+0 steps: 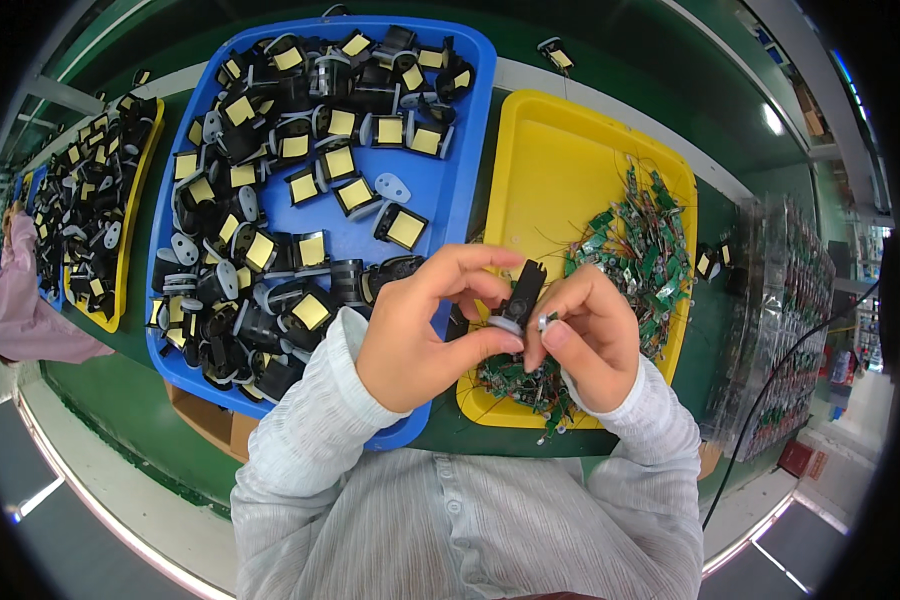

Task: The person assembles electronic devices by picking up a black plastic housing from a blue tray and a circuit board from a yellow tray. They fit the circuit board into the housing, press the components together, and place the completed assembly onto the table.

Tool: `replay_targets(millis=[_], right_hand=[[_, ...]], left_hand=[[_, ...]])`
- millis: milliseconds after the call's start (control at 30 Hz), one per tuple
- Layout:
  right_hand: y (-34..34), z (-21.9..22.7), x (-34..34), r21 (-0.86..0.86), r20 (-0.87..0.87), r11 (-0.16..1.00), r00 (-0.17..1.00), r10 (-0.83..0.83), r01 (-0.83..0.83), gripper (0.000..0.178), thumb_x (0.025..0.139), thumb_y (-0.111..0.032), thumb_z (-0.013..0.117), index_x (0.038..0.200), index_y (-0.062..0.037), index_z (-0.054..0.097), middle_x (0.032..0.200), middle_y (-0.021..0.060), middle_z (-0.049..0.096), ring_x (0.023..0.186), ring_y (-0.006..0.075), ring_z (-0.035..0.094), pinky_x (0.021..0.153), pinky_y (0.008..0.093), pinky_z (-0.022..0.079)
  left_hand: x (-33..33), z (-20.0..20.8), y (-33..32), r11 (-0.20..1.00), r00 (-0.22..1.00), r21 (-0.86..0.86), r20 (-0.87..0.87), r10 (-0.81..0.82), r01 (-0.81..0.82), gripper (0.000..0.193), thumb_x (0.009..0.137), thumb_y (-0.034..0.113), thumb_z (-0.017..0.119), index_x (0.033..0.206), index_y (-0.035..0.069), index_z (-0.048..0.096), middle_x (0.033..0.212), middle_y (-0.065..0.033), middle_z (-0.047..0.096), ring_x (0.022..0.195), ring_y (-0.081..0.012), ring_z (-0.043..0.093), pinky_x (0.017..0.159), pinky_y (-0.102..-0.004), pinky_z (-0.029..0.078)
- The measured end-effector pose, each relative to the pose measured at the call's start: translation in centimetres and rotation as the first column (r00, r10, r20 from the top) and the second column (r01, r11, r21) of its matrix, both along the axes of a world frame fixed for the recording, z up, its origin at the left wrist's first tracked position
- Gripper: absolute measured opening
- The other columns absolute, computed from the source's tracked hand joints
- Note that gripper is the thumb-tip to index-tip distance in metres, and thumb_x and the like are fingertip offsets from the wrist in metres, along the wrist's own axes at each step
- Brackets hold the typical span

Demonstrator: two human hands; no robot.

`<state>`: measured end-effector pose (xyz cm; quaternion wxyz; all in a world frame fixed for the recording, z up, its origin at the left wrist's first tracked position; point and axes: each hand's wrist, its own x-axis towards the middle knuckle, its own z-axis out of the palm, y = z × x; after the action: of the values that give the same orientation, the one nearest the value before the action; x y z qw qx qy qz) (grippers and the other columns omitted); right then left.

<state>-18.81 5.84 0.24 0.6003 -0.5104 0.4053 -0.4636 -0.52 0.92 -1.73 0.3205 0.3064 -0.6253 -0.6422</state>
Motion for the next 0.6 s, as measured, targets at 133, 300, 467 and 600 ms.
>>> replay_targets(millis=[133, 300, 467, 600], right_hand=[[0.33, -0.48, 0.0, -0.094, -0.106, 0.995, 0.993, -0.056, 0.046, 0.008, 0.088, -0.007, 0.051, 0.088, -0.0004, 0.046, 0.073, 0.007, 0.056, 0.06, 0.0102, 0.053, 0.059, 0.0232, 0.042], [0.16, -0.82, 0.3, -0.279, -0.264, 0.956, 0.95, -0.168, 0.092, 0.011, 0.082, -0.005, 0.06, 0.083, -0.001, 0.049, 0.072, 0.0086, 0.057, 0.058, 0.0135, 0.055, 0.055, 0.0234, 0.042], [-0.08, -0.62, 0.19, -0.472, -0.386, 0.877, 0.873, -0.297, 0.09, 0.016, 0.074, -0.004, 0.067, 0.078, -0.0012, 0.052, 0.065, 0.0087, 0.056, 0.051, 0.0168, 0.054, 0.047, 0.0247, 0.041], [-0.15, -0.49, 0.3, -0.545, -0.393, 0.832, 0.845, -0.363, 0.104, 0.019, 0.069, -0.005, 0.072, 0.071, -0.0022, 0.053, 0.06, 0.0077, 0.054, 0.047, 0.017, 0.052, 0.042, 0.0251, 0.038]], left_hand=[[-0.09, -0.25, 0.27, 0.984, 0.989, 0.173, -0.145, -0.01, 0.035, 0.033, 0.069, 0.0, 0.071, 0.098, 0.001, 0.055, 0.097, -0.0076, 0.059, 0.084, -0.0131, 0.056, 0.073, -0.0251, 0.045], [-0.46, -0.1, 0.45, 0.982, 0.98, 0.19, -0.198, 0.038, 0.001, 0.028, 0.07, 0.001, 0.071, 0.094, 0.0, 0.057, 0.098, -0.0079, 0.059, 0.091, -0.0153, 0.056, 0.078, -0.0273, 0.045], [-0.56, -0.54, 0.77, 0.998, 0.975, 0.052, -0.219, 0.049, -0.039, 0.027, 0.067, 0.003, 0.074, 0.089, 0.0, 0.058, 0.094, -0.0116, 0.062, 0.089, -0.0207, 0.06, 0.079, -0.0312, 0.047], [-0.42, 0.15, 0.58, 0.994, 0.979, -0.071, -0.193, 0.072, -0.087, 0.027, 0.065, 0.004, 0.075, 0.086, 0.0, 0.059, 0.091, -0.0122, 0.063, 0.087, -0.024, 0.062, 0.077, -0.0317, 0.048]])
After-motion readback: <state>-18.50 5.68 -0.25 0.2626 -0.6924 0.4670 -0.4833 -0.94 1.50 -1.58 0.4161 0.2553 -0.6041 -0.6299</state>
